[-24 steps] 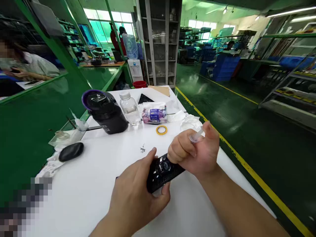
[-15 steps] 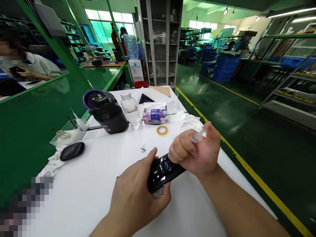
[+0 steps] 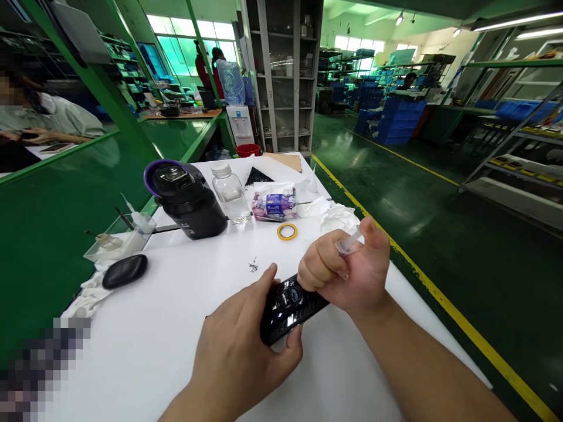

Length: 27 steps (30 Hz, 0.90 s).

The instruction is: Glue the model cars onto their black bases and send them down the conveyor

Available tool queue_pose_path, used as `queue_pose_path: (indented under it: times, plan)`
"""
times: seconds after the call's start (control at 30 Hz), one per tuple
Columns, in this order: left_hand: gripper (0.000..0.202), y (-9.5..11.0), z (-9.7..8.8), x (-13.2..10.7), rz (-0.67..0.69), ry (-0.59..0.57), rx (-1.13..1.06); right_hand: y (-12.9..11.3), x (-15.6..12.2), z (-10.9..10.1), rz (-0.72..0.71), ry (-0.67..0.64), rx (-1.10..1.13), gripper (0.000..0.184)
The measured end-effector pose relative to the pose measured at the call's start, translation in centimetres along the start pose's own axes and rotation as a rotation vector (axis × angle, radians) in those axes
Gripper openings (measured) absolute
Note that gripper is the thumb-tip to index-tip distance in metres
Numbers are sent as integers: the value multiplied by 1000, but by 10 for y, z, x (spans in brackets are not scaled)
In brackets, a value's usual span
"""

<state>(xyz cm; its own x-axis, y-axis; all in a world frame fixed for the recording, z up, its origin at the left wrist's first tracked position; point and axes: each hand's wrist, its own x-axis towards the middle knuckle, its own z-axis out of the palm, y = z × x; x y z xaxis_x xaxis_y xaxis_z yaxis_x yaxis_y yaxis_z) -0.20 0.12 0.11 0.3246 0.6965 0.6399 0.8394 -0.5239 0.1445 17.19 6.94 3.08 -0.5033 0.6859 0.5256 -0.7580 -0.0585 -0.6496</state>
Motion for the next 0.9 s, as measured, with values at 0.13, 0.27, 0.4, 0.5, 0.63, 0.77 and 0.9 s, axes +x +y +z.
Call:
queue_pose_path:
  times: [0.13,0.27,0.4,0.5,0.63,0.77,0.9]
  plan:
    - [70,0,0,0,7,10,0,0,1,0,2,12,0,68]
    - [69,0,0,0,9,9,1,1,1,-2,-10,-24,-5,68]
    - [70,-2,1,0,-2,-6,14,2,-2,-1,6,-73,-129,64]
    - [68,-4,3,-1,-41,-76,51,3,-7,6,133,-116,-341,55]
    - [63,-8,5,-1,-76,-206,103,1,-10,8,225,-78,-489,40]
    - [67,-16,3,1,-119,-191,104,-11,-2,-21,-12,359,-560,43]
    - [69,-26,-3,6,-218,-189,81,-14,8,-63,-23,783,-728,48]
